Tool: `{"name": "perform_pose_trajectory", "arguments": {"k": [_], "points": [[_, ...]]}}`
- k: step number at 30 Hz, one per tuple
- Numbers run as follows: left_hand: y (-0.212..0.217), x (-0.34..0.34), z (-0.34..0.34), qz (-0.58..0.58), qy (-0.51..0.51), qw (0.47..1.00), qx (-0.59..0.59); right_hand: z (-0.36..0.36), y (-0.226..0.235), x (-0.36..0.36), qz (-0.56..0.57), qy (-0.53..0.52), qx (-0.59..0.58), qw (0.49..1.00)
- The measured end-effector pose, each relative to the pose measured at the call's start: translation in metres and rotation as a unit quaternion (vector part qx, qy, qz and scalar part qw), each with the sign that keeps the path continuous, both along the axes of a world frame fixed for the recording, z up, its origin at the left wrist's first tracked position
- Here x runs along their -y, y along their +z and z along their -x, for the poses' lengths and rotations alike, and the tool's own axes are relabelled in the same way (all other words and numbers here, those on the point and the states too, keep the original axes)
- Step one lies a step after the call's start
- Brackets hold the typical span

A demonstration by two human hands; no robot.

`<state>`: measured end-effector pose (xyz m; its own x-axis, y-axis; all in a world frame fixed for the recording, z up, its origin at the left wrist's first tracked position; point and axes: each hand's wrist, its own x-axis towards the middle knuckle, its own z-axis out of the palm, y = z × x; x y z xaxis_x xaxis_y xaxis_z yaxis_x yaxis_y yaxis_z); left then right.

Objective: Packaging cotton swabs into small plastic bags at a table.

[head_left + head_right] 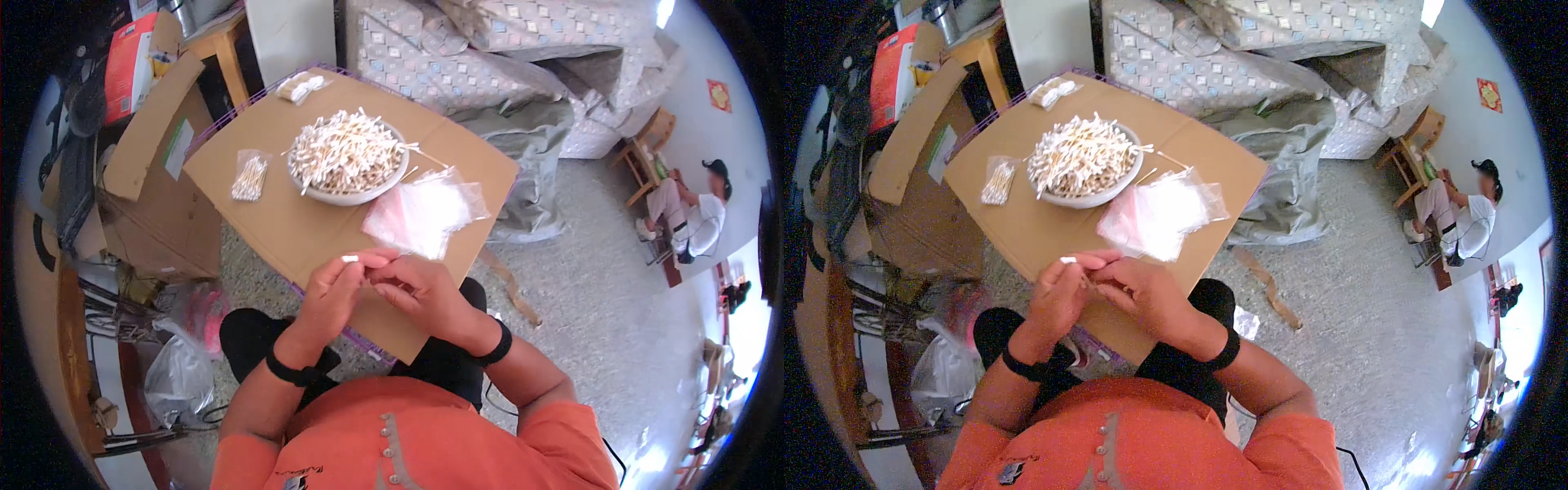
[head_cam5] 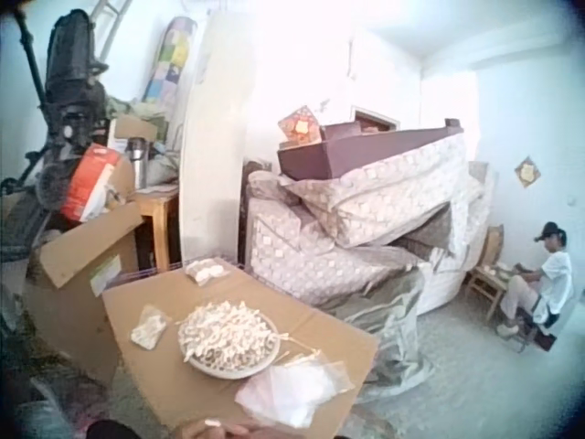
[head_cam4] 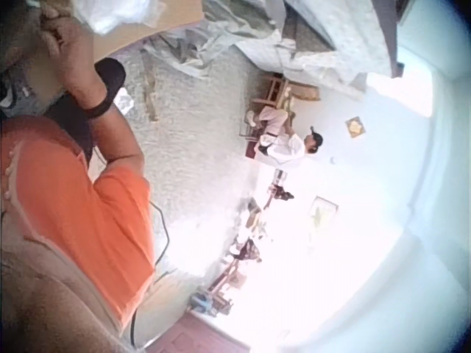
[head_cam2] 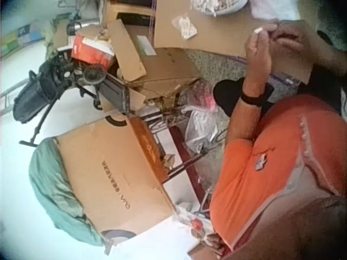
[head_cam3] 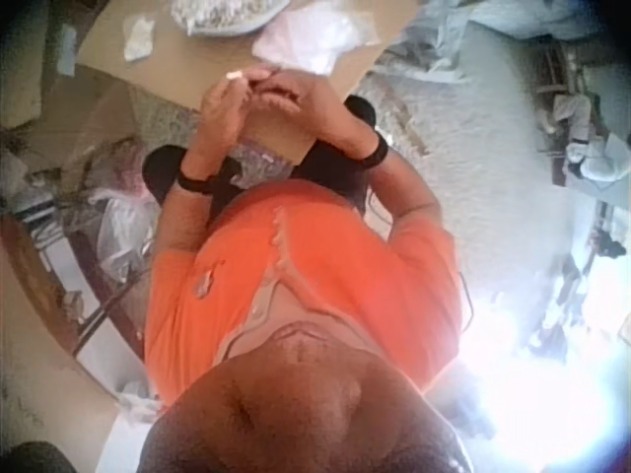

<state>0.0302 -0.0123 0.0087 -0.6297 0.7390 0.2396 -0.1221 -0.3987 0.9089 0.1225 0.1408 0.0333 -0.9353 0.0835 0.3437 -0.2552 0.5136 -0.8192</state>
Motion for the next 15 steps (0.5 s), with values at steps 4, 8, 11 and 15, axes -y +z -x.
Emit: {"name": "perform_pose_trajectory", "arguments": {"k": [4, 8, 11, 15], "points": [[0.009, 0.019, 0.012, 0.170, 0.135, 0.958, -0.188, 0.001, 0.040, -0.042, -0.093, -0.049, 0.023, 0.994], [0.003, 0.016, 0.019, 0.168, 0.204, 0.870, -0.415, 0.042, 0.051, -0.114, -0.238, -0.122, -0.043, 0.963], [-0.006, 0.009, 0.019, 0.168, 0.191, 0.851, -0.460, 0.080, 0.042, -0.164, -0.299, -0.138, 0.034, 0.944], [-0.011, 0.011, 0.018, 0.191, 0.199, 0.837, -0.472, 0.129, 0.018, -0.194, -0.302, -0.112, 0.120, 0.939]]}}
